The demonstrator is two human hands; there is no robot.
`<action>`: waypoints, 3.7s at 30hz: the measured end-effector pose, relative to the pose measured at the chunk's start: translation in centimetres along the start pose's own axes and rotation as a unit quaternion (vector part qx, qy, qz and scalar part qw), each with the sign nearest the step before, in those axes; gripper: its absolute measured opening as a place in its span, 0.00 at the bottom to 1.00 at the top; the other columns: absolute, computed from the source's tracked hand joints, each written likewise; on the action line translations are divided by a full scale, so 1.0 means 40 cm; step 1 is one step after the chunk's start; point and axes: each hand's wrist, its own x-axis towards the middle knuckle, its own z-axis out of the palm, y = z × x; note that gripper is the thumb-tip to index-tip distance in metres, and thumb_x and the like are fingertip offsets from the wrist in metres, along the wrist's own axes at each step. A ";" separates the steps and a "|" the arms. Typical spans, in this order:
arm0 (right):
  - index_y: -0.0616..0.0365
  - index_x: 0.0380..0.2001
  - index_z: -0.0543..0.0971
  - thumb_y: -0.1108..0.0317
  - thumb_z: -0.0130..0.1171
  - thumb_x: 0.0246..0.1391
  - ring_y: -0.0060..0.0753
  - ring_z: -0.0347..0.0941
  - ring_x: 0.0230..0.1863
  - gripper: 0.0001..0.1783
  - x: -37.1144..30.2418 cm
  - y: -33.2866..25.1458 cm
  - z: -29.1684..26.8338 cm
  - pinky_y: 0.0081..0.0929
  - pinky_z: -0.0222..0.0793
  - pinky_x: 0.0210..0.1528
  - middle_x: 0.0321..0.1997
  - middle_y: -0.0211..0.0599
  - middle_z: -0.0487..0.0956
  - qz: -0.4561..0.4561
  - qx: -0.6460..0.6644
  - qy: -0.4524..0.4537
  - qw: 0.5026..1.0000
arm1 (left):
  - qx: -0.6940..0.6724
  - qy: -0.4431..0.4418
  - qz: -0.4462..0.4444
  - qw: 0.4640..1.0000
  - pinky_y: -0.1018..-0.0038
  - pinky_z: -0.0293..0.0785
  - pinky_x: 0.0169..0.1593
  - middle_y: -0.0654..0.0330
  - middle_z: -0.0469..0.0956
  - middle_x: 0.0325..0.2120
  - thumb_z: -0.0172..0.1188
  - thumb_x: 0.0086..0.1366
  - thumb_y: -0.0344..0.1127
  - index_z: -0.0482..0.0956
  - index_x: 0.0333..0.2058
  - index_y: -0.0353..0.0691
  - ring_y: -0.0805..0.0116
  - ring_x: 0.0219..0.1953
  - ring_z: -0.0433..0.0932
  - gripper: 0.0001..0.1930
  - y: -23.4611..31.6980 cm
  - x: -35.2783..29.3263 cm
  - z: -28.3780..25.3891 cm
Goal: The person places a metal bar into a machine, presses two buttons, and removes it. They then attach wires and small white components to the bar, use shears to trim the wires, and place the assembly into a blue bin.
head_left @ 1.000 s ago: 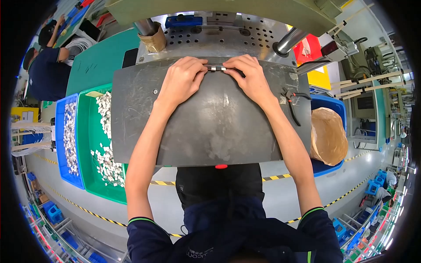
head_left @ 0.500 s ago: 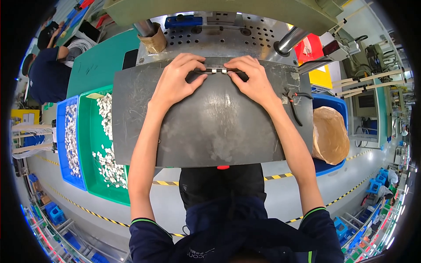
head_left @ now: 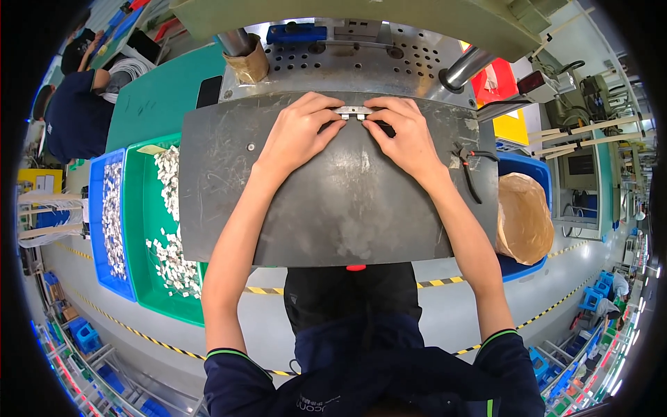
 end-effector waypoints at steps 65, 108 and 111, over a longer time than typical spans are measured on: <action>0.60 0.32 0.83 0.74 0.73 0.52 0.40 0.79 0.50 0.06 -0.013 -0.005 -0.012 0.36 0.71 0.57 0.48 0.32 0.86 -0.021 0.008 -0.007 1.000 | -0.012 -0.011 -0.001 1.000 0.64 0.83 0.42 0.62 0.87 0.40 0.72 0.59 0.32 0.88 0.33 0.36 0.60 0.41 0.85 0.07 0.021 -0.006 0.007; 0.61 0.38 0.81 0.43 0.80 0.39 0.46 0.78 0.34 0.34 0.225 -0.060 -0.170 0.43 0.72 0.42 0.29 0.40 0.81 0.009 -0.136 -0.156 0.978 | -0.114 0.068 -0.180 0.975 0.56 0.73 0.61 0.51 0.72 0.58 0.72 0.55 0.32 0.76 0.58 0.39 0.47 0.58 0.73 0.29 0.269 -0.157 -0.100; 0.61 0.42 0.82 0.45 0.80 0.39 0.45 0.76 0.34 0.35 0.050 -0.147 -0.177 0.41 0.71 0.43 0.29 0.38 0.80 -0.109 -0.122 -0.172 0.971 | -0.064 -0.001 -0.156 0.986 0.53 0.70 0.63 0.51 0.70 0.62 0.74 0.53 0.32 0.75 0.61 0.40 0.45 0.62 0.70 0.34 0.309 -0.184 -0.136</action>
